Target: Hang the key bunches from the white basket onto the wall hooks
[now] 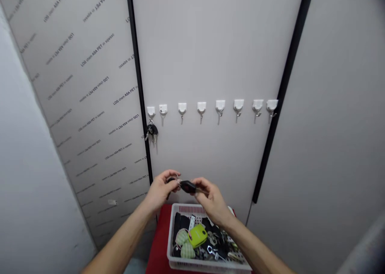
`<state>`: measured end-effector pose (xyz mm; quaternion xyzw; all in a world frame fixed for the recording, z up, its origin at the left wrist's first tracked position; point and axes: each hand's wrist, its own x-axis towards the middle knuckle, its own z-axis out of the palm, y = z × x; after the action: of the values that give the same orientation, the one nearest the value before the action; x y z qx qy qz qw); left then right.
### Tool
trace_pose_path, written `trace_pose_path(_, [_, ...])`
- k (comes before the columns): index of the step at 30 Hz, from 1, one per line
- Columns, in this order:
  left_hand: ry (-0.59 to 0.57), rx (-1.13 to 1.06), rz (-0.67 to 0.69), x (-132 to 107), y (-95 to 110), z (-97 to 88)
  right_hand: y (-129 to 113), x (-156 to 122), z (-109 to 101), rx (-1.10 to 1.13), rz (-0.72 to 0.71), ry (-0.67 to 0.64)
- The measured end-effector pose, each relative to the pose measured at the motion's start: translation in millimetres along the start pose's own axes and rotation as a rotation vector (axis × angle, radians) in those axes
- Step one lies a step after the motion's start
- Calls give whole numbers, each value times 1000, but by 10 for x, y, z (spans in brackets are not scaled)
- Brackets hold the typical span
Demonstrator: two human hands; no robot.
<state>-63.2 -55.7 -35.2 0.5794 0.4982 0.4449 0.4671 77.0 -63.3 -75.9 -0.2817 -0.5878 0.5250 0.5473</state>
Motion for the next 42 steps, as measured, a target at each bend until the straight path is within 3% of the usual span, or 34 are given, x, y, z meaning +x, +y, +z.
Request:
trace_pose_path(4, [-36,91,40,24,242,-124,-115,104,75,225,55,-260])
trace_pose_path(7, [-53,196,110,52,347,-163,-126,239,149,379,170,-174])
trace_pose_path(9, [-55,277,159,83,388,-177,-137,337,219,294,196,-84])
trace_pose_path(12, [-32,352,187,142,445,-211,-187,462,329,120,102,-28])
trace_pose_path(16, [-22,273,117,191,568,-296,-295,603,400,-13,17,8])
trace_pose_path(21, [-33,212,130,195,740,-386,-466,804,390,-352,-181,67])
trace_pose_path(24, [55,351,179,243,834,-433,-570,936,395,-446,-237,98])
trace_pose_path(29, [179,505,281,452,1001,-487,-684,1181,422,-412,-237,174])
trace_pose_path(39, [511,693,512,769,1500,-407,-1090,1626,490,-485,-366,435])
trace_pose_path(42, [580,759,511,873,1582,-396,-1134,1760,495,-560,-326,481])
